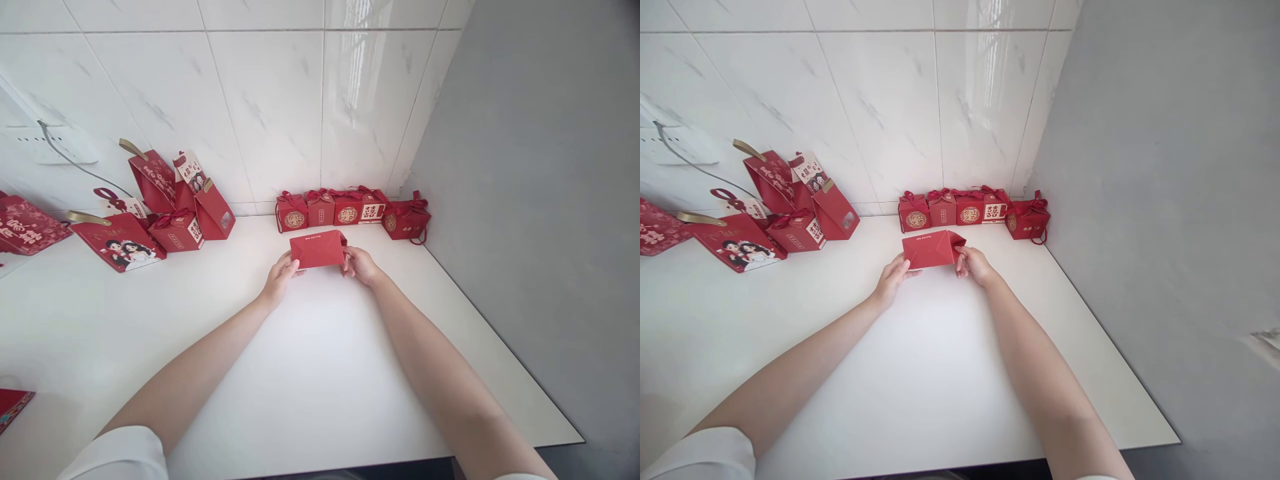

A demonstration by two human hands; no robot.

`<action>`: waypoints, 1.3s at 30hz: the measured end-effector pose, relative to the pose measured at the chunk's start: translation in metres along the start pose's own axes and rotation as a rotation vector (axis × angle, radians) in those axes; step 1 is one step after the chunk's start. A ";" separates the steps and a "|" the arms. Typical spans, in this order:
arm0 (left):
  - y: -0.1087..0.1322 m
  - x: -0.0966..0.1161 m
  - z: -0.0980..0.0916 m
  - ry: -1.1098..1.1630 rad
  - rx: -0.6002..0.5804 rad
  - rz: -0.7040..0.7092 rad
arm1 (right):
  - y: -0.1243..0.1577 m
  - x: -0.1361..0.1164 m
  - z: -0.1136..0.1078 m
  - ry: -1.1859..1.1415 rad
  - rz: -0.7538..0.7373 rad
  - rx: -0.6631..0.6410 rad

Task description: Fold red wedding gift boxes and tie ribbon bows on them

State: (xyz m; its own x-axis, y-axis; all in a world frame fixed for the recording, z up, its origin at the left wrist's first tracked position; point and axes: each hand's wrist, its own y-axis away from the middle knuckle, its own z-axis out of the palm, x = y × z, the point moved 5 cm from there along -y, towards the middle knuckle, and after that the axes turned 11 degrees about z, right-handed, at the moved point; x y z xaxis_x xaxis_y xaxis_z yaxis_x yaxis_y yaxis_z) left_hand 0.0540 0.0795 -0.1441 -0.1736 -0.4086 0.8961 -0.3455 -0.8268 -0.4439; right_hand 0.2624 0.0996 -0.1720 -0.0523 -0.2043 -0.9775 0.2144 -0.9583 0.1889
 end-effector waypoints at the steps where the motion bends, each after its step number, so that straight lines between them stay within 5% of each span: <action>1: -0.001 -0.003 -0.001 0.019 0.016 -0.014 | -0.001 0.001 0.000 -0.008 -0.001 0.007; 10: -0.004 -0.020 -0.014 0.106 0.180 -0.112 | -0.001 0.001 0.006 -0.047 -0.076 0.037; 31: -0.004 -0.014 -0.011 -0.016 0.121 -0.027 | -0.001 0.000 0.000 -0.089 -0.137 0.025; 37: -0.002 -0.004 -0.024 -0.177 0.299 0.146 | 0.001 0.005 0.001 -0.090 -0.103 -0.093; 39: 0.000 0.003 -0.023 -0.241 0.263 0.231 | -0.001 0.006 0.001 -0.125 -0.086 -0.126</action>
State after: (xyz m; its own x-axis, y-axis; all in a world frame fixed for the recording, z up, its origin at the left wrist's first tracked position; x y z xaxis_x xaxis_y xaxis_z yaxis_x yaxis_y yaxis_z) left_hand 0.0327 0.0873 -0.1414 0.0124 -0.6473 0.7622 -0.0705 -0.7609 -0.6451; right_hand 0.2609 0.0992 -0.1775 -0.1947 -0.1535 -0.9688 0.3236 -0.9424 0.0843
